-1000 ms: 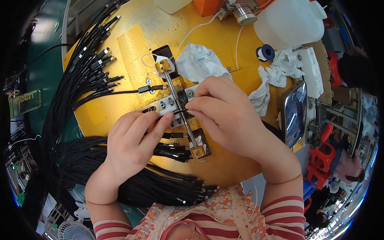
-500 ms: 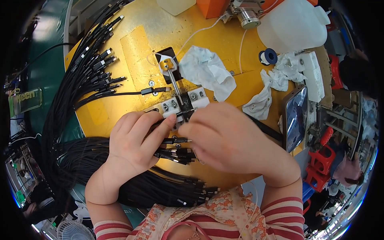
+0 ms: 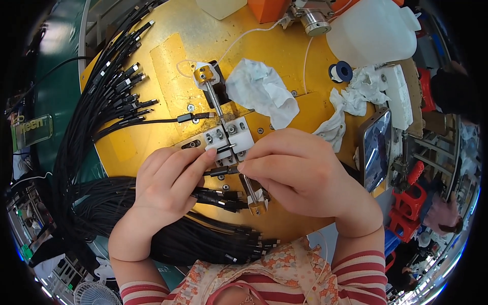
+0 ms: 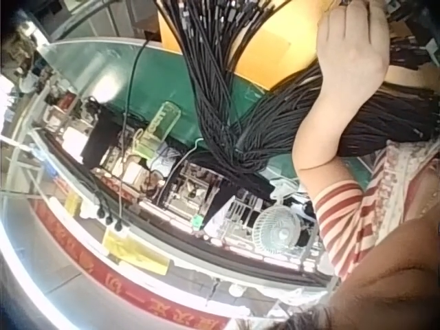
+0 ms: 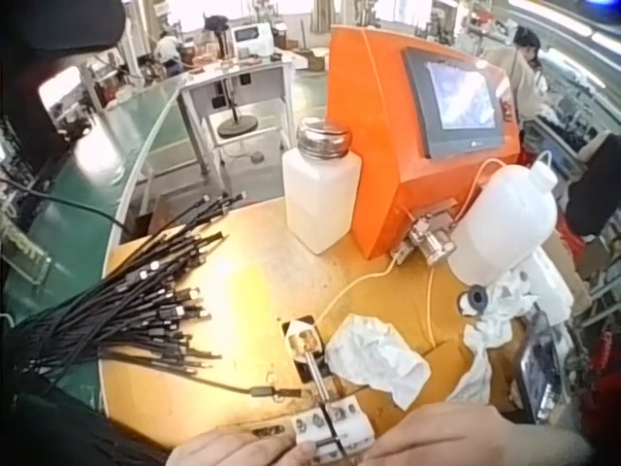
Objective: Assembling and testing cable connectors using a specialized machine at a factory workbench.
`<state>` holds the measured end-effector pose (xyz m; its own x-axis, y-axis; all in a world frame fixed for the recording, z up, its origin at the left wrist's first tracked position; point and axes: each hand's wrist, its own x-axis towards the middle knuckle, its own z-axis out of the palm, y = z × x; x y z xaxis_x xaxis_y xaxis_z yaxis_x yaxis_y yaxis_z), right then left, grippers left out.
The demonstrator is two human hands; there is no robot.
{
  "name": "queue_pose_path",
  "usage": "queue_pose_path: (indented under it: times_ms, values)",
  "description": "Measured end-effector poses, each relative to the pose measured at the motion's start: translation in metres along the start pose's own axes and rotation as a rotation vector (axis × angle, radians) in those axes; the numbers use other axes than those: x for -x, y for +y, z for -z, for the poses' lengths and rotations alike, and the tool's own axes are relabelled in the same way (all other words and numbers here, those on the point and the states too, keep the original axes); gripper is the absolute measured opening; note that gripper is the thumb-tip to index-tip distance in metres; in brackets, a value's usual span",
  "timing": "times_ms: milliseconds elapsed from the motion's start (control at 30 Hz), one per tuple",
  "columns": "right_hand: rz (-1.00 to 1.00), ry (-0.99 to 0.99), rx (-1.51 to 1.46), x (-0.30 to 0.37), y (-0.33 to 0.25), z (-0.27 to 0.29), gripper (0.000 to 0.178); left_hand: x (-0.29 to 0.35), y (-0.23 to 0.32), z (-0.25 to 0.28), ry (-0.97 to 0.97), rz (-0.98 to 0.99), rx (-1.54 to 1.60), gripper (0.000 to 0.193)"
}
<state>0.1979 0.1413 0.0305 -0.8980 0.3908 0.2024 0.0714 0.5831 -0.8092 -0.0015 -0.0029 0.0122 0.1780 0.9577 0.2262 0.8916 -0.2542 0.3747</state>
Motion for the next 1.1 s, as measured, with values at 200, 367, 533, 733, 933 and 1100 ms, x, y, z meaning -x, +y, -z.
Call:
queue_pose_path:
  times_ms: [200, 367, 533, 733, 933, 1100]
  values:
    - [-0.029, 0.065, -0.168, 0.004, -0.002, 0.002, 0.018, -0.004, 0.009, 0.029, 0.006, 0.010, 0.217, 0.042]
    - [0.015, -0.013, -0.263, 0.005, -0.004, 0.001, 0.019, 0.003, 0.016, 0.022, -0.017, 0.058, 0.388, 0.032]
    - [0.036, -0.017, -0.285, 0.007, -0.006, -0.004, 0.018, 0.008, 0.013, 0.011, 0.081, -0.043, 0.357, 0.033]
    - [0.074, 0.053, -0.049, 0.002, 0.009, -0.006, 0.018, -0.002, 0.010, 0.007, 0.123, -0.012, 0.189, 0.038]
    - [-0.009, 0.109, 0.128, -0.002, 0.016, -0.013, 0.016, -0.003, 0.007, 0.000, 0.007, 0.036, -0.024, 0.046]
    - [-0.039, 0.115, 0.124, -0.002, 0.016, -0.014, 0.016, -0.003, 0.008, -0.002, -0.021, 0.048, -0.047, 0.048]
